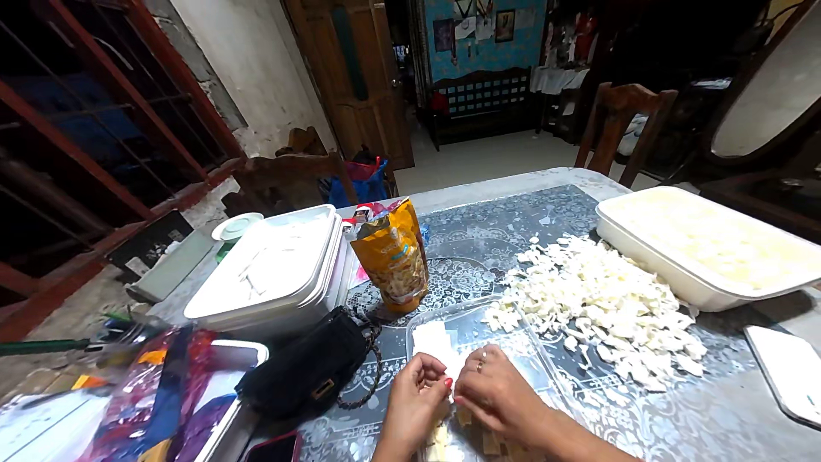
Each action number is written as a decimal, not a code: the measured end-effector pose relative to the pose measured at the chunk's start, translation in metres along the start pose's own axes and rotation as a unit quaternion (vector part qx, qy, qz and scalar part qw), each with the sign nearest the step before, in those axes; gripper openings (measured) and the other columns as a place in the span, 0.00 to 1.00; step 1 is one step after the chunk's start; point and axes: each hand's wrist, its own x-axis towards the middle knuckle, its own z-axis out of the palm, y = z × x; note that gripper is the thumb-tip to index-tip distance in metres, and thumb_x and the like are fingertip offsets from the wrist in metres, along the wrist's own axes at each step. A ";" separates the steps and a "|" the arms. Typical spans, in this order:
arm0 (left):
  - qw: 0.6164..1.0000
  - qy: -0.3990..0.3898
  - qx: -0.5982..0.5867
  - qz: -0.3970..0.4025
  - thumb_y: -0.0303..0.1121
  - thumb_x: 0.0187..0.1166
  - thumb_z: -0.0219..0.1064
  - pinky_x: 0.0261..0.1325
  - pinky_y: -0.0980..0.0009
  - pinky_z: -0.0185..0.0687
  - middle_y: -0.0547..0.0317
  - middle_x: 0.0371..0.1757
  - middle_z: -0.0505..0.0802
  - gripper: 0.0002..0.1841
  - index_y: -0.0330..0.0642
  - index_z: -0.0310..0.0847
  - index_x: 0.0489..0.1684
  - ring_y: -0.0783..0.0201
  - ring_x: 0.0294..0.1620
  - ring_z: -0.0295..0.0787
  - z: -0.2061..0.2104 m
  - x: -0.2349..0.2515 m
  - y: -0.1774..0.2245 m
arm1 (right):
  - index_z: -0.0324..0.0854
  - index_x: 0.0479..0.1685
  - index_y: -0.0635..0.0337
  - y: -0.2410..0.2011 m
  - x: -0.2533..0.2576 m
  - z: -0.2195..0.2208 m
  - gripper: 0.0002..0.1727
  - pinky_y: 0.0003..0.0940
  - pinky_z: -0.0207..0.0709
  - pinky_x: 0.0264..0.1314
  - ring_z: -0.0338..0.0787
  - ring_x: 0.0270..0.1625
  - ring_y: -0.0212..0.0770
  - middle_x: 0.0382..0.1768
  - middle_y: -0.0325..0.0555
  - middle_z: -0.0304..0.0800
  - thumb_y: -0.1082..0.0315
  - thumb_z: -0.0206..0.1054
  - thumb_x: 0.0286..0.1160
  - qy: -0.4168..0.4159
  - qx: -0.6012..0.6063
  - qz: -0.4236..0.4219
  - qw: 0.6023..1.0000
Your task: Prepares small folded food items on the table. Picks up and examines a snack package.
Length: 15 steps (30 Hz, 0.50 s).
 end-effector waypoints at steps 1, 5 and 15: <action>0.996 -0.009 0.086 0.022 0.23 0.74 0.69 0.44 0.69 0.90 0.55 0.37 0.92 0.06 0.31 0.84 0.44 0.67 0.35 0.91 -0.001 -0.002 -0.001 | 0.87 0.29 0.50 0.002 0.000 0.003 0.07 0.45 0.74 0.63 0.92 0.50 0.42 0.35 0.38 0.94 0.63 0.67 0.73 0.044 -0.073 -0.035 0.996; 0.918 -0.089 0.369 0.114 0.29 0.73 0.73 0.61 0.46 0.85 0.37 0.52 0.93 0.12 0.29 0.91 0.48 0.40 0.56 0.91 0.000 -0.010 -0.003 | 0.84 0.24 0.52 0.016 0.007 -0.021 0.08 0.51 0.76 0.65 0.93 0.50 0.46 0.35 0.42 0.95 0.67 0.66 0.71 0.152 -0.271 0.028 0.950; 0.886 -0.047 0.425 0.180 0.26 0.76 0.70 0.52 0.50 0.89 0.45 0.41 0.97 0.07 0.32 0.94 0.34 0.44 0.47 0.95 0.006 -0.011 -0.014 | 0.95 0.46 0.59 0.038 0.006 -0.034 0.09 0.66 0.73 0.68 0.88 0.62 0.66 0.52 0.60 0.94 0.72 0.71 0.72 -0.094 -0.064 0.229 0.967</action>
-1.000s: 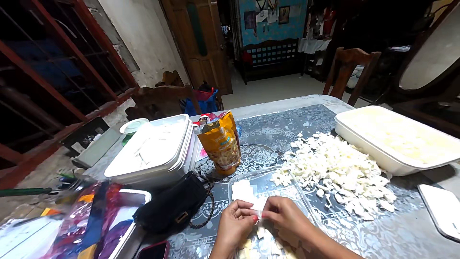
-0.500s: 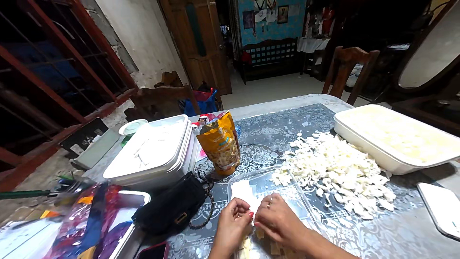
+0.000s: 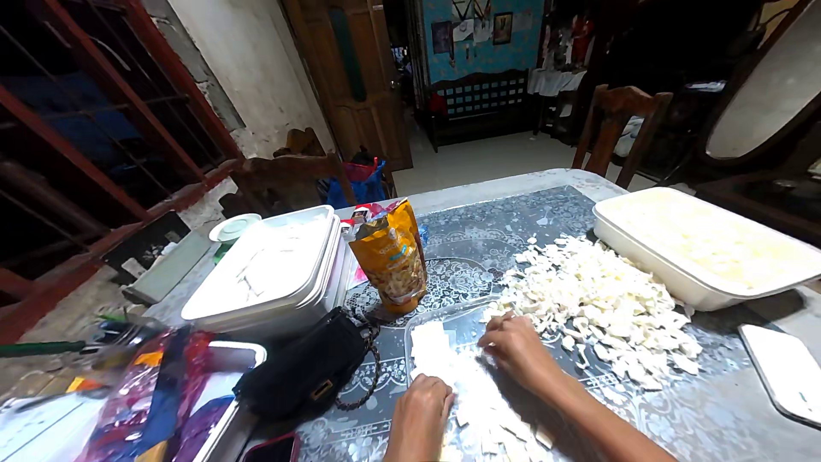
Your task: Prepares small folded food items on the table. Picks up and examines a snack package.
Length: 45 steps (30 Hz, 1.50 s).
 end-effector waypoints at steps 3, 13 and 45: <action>0.997 -0.043 -0.048 -0.044 0.25 0.73 0.71 0.54 0.47 0.87 0.44 0.38 0.96 0.06 0.32 0.93 0.37 0.44 0.45 0.95 -0.007 0.003 -0.001 | 0.96 0.51 0.55 -0.001 0.001 0.022 0.11 0.63 0.76 0.66 0.89 0.62 0.63 0.54 0.57 0.94 0.68 0.70 0.76 -0.056 0.039 -0.064 0.996; 0.930 0.027 -0.323 -0.172 0.33 0.87 0.56 0.33 0.69 0.79 0.63 0.22 0.83 0.12 0.34 0.77 0.54 0.70 0.23 0.80 -0.016 0.010 -0.009 | 0.90 0.48 0.69 -0.022 -0.004 -0.007 0.12 0.50 0.78 0.65 0.90 0.55 0.55 0.47 0.59 0.93 0.67 0.68 0.80 -0.013 0.169 0.069 0.983; 0.795 0.003 -0.559 -0.235 0.20 0.78 0.65 0.47 0.71 0.93 0.56 0.40 0.95 0.09 0.29 0.84 0.51 0.67 0.38 0.95 -0.015 0.011 0.014 | 0.86 0.39 0.70 -0.038 -0.014 0.014 0.11 0.27 0.80 0.43 0.86 0.34 0.32 0.32 0.47 0.89 0.67 0.74 0.71 0.010 0.308 0.023 0.951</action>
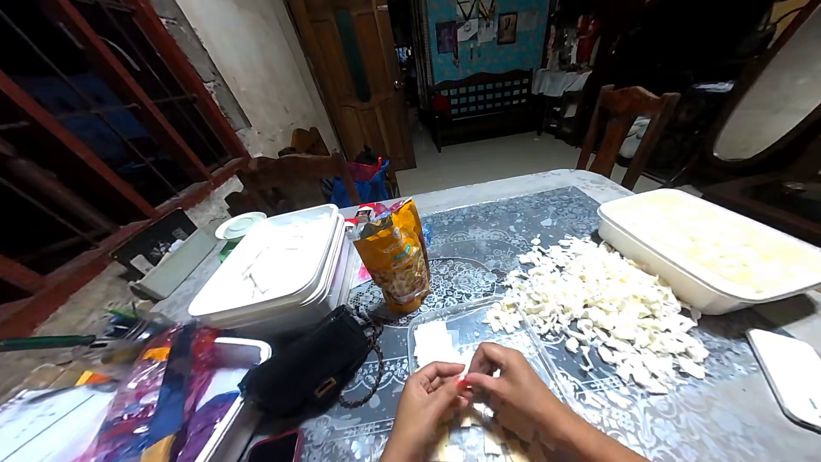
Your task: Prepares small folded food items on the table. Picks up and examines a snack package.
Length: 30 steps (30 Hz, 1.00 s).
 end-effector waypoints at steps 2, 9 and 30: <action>0.994 0.019 0.083 0.070 0.23 0.70 0.73 0.45 0.73 0.90 0.58 0.39 0.94 0.09 0.32 0.87 0.46 0.71 0.37 0.92 0.001 0.000 -0.009 | 0.86 0.50 0.69 -0.004 0.001 -0.002 0.13 0.27 0.78 0.40 0.83 0.31 0.29 0.32 0.45 0.88 0.68 0.71 0.76 -0.019 0.030 0.063 0.997; 0.998 0.030 0.041 0.043 0.14 0.65 0.72 0.46 0.72 0.91 0.58 0.34 0.96 0.07 0.32 0.87 0.36 0.69 0.35 0.94 -0.005 0.002 -0.002 | 0.87 0.43 0.68 -0.002 0.006 -0.014 0.13 0.34 0.79 0.44 0.86 0.34 0.35 0.32 0.47 0.89 0.64 0.73 0.76 -0.044 -0.042 0.110 0.992; 0.860 -0.016 0.475 0.188 0.29 0.71 0.75 0.57 0.47 0.87 0.40 0.48 0.94 0.12 0.30 0.91 0.47 0.43 0.51 0.93 -0.014 -0.002 -0.010 | 0.82 0.24 0.51 0.011 0.008 -0.003 0.09 0.46 0.76 0.65 0.92 0.48 0.44 0.34 0.40 0.93 0.67 0.63 0.72 0.213 -0.433 -0.278 0.830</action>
